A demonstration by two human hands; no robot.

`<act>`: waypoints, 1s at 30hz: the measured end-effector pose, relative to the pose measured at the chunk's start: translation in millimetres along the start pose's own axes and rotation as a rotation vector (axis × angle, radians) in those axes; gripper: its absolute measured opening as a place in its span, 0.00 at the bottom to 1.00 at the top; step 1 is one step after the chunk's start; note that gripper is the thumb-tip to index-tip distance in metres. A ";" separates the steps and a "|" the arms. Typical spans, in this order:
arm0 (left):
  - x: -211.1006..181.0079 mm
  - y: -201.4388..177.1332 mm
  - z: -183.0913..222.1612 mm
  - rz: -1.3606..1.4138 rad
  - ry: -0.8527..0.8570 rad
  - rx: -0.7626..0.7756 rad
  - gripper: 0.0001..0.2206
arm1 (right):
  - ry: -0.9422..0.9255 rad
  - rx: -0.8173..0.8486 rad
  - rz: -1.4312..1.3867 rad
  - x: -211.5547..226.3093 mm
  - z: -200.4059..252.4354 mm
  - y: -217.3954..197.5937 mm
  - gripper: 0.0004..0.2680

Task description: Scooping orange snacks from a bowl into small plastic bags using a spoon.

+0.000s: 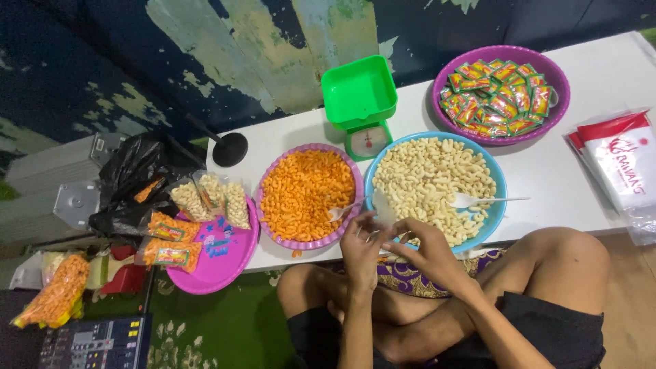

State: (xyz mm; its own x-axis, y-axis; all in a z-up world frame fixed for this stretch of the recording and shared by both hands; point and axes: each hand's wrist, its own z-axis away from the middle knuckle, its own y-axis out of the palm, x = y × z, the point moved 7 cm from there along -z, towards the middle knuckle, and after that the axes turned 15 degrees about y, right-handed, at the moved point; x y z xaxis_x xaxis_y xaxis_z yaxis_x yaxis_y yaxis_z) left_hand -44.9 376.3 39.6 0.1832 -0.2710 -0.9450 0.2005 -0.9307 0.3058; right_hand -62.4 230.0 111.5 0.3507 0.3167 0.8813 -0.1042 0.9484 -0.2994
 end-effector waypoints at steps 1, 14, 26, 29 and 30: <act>-0.2 -4.5 -0.5 -0.002 0.000 -0.005 0.22 | 0.000 0.005 0.001 -7.0 -4.0 2.4 0.09; -5.3 -7.9 -0.4 0.100 -0.066 -0.025 0.07 | 0.115 -0.025 -0.393 -60.4 -24.6 -14.1 0.07; 37.7 4.6 23.0 0.598 -0.474 -0.060 0.09 | 0.215 0.260 -1.061 -85.1 -33.0 3.1 0.06; 22.0 2.5 12.9 0.323 -0.305 0.080 0.10 | 0.261 0.385 -1.046 -91.1 -40.0 9.0 0.06; 11.3 3.7 8.7 0.150 -0.185 0.182 0.15 | 0.278 0.424 -0.974 -94.8 -43.0 11.1 0.08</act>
State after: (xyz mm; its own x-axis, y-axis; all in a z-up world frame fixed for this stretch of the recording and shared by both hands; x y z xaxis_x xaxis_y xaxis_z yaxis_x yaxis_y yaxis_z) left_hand -50.5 367.7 29.1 0.0161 -0.4331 -0.9012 0.0059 -0.9013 0.4332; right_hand -56.8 210.0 9.0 0.6483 -0.5342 0.5426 0.0386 0.7348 0.6772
